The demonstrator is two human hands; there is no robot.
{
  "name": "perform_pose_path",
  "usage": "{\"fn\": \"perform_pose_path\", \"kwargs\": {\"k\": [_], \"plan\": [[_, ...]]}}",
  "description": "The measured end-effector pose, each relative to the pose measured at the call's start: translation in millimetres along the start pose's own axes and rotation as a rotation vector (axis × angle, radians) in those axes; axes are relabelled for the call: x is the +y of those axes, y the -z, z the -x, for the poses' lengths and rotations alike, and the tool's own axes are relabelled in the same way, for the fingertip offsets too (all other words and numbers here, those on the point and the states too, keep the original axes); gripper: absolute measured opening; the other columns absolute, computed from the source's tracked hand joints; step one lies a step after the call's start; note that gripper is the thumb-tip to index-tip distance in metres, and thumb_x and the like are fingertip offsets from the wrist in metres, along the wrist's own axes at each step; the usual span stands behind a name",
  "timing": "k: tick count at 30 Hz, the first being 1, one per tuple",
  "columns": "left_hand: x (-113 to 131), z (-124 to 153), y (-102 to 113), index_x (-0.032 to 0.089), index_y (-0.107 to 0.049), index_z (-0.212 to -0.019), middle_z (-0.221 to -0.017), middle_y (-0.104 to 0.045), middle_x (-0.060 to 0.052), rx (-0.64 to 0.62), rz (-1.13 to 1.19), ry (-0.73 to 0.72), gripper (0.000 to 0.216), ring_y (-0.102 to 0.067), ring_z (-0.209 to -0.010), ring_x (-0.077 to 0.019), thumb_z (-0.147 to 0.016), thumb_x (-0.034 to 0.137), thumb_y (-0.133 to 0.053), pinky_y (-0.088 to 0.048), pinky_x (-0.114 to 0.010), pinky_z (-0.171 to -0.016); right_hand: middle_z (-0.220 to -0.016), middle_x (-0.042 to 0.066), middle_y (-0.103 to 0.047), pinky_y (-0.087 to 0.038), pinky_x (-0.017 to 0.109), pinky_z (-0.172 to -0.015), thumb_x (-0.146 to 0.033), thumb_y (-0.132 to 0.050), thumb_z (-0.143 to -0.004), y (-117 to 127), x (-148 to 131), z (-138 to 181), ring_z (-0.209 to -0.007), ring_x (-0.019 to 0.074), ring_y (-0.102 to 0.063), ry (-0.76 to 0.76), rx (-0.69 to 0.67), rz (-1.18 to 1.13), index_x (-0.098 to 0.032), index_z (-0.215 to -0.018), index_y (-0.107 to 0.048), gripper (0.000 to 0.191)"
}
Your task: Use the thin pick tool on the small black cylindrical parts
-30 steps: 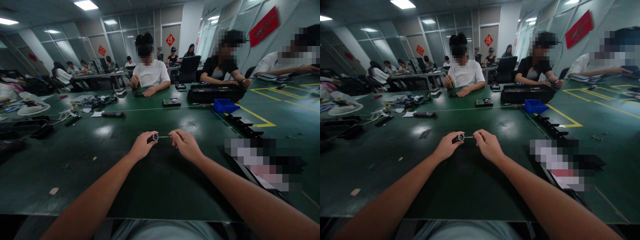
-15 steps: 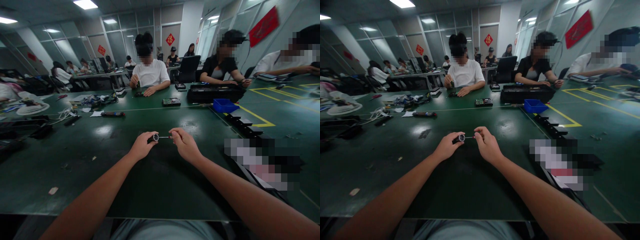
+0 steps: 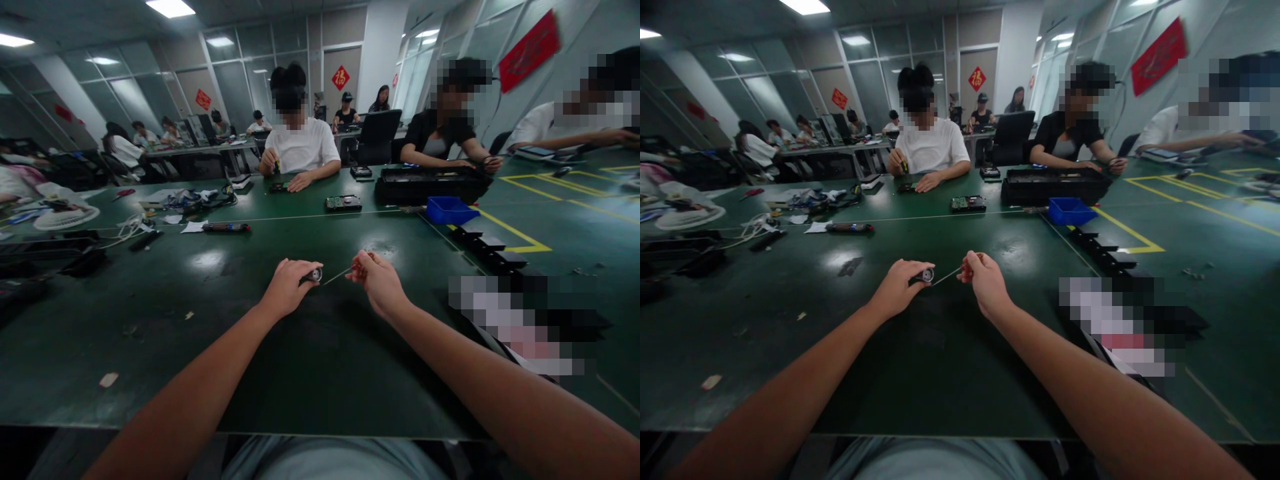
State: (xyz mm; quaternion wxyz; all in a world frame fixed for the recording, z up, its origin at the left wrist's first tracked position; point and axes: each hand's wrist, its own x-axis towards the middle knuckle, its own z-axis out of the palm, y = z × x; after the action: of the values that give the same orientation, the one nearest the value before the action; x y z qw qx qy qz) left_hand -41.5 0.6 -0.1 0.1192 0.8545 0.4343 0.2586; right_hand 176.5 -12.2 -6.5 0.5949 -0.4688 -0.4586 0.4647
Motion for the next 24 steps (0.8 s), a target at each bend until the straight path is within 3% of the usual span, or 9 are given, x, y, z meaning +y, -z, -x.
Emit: {"fn": "perform_pose_path", "kwargs": {"k": [3, 10, 24], "plan": [[-1, -1, 0, 0.028, -0.061, -0.130, -0.127, -0.066, -0.006, -0.015, -0.004, 0.036, 0.037, -0.057, -0.122, -0.0243, -0.092, 0.024, -0.062, -0.027, -0.054, -0.115, -0.073, 0.001, -0.061, -0.055, 0.034, -0.066, -0.052, -0.056, -0.088, -1, 2, 0, -0.063, 0.0152, -0.060, 0.051, 0.048, 0.052, -0.021, -0.083, -0.056, 0.031], [-1, 1, -1, 0.028, -0.062, -0.128, -0.125, -0.067, -0.006, -0.033, -0.009, 0.041, 0.037, -0.057, -0.120, -0.0246, -0.091, 0.024, -0.064, -0.027, -0.055, -0.114, -0.079, 0.002, -0.064, -0.053, 0.035, -0.073, -0.047, -0.054, -0.093, -4, 4, 7, -0.072, 0.0162, -0.062, 0.201, -0.007, 0.095, -0.021, -0.093, -0.058, 0.027], [-3, 3, -4, 0.031, -0.062, -0.130, -0.125, -0.067, -0.004, -0.042, -0.078, 0.013, 0.040, -0.057, -0.119, -0.0247, -0.091, 0.022, -0.064, -0.018, -0.060, -0.117, -0.083, 0.005, -0.070, -0.050, 0.035, -0.073, -0.036, -0.047, -0.097, -7, -19, 27, -0.079, 0.0209, -0.069, 0.416, -0.077, 0.542, -0.023, -0.096, -0.057, 0.016]]}}
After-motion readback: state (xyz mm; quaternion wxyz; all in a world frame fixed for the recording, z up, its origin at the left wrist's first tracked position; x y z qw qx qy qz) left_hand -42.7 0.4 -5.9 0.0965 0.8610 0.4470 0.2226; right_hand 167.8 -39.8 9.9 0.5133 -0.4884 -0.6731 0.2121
